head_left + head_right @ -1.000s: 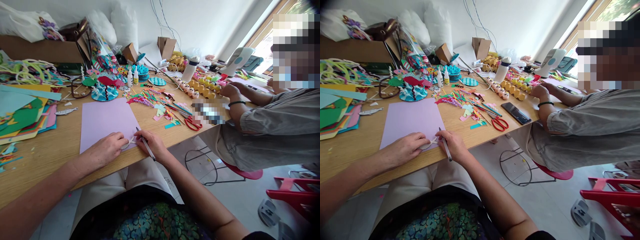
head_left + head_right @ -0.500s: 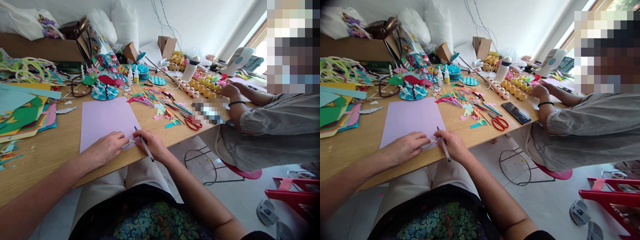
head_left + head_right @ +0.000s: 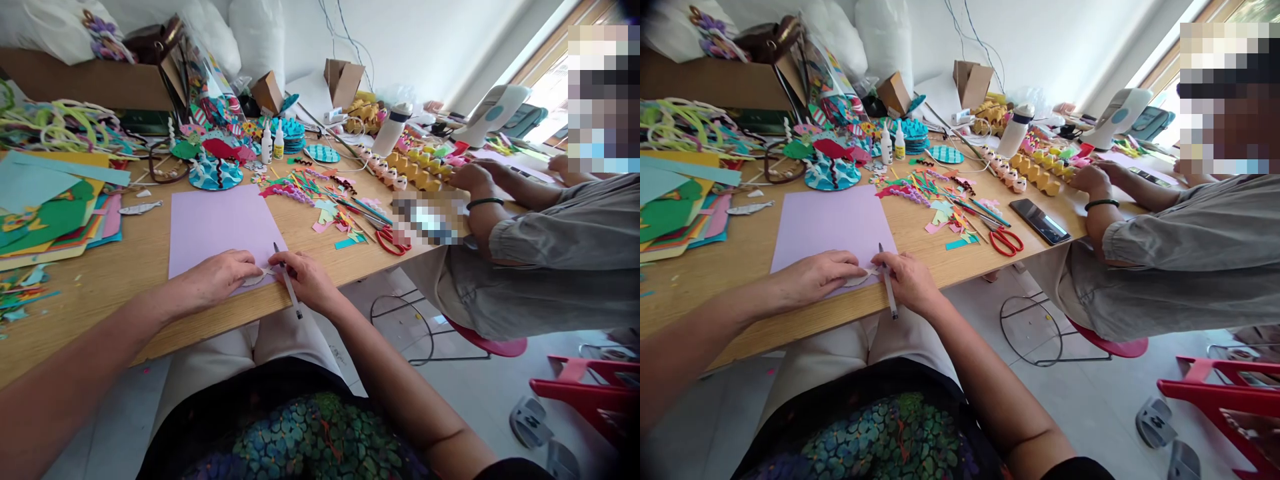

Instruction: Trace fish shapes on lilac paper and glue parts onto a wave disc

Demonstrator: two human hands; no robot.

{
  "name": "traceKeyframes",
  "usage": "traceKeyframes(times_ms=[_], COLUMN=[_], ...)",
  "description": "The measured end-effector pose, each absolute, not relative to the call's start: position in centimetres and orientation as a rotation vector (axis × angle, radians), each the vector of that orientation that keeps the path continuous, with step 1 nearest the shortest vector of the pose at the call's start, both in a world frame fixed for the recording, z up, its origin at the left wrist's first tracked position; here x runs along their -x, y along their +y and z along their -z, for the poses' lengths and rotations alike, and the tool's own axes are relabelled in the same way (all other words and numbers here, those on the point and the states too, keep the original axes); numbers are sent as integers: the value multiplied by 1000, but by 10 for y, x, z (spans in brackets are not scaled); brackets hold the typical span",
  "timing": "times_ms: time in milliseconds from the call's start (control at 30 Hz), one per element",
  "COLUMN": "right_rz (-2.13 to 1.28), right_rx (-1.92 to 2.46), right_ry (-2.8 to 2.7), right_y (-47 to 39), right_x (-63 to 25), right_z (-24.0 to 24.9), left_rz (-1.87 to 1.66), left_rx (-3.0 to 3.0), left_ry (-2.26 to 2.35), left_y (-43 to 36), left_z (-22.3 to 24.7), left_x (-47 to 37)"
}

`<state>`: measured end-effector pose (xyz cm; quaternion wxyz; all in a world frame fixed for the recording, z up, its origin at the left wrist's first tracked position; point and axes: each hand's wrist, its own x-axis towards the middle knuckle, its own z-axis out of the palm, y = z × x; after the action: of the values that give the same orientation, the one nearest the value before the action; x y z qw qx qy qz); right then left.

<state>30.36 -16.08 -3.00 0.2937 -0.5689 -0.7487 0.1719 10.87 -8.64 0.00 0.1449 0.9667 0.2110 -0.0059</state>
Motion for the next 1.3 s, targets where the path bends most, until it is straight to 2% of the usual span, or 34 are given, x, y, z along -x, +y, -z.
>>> traceKeyframes(times_ms=[1300], right_rz=[-427], right_rx=[1511], right_ry=[-2025], right_y=[-160], right_x=[-302], right_z=[31], left_rz=[-77], left_rx=[-2793], left_ry=[549], left_y=[-85], left_z=[3], left_x=[-106])
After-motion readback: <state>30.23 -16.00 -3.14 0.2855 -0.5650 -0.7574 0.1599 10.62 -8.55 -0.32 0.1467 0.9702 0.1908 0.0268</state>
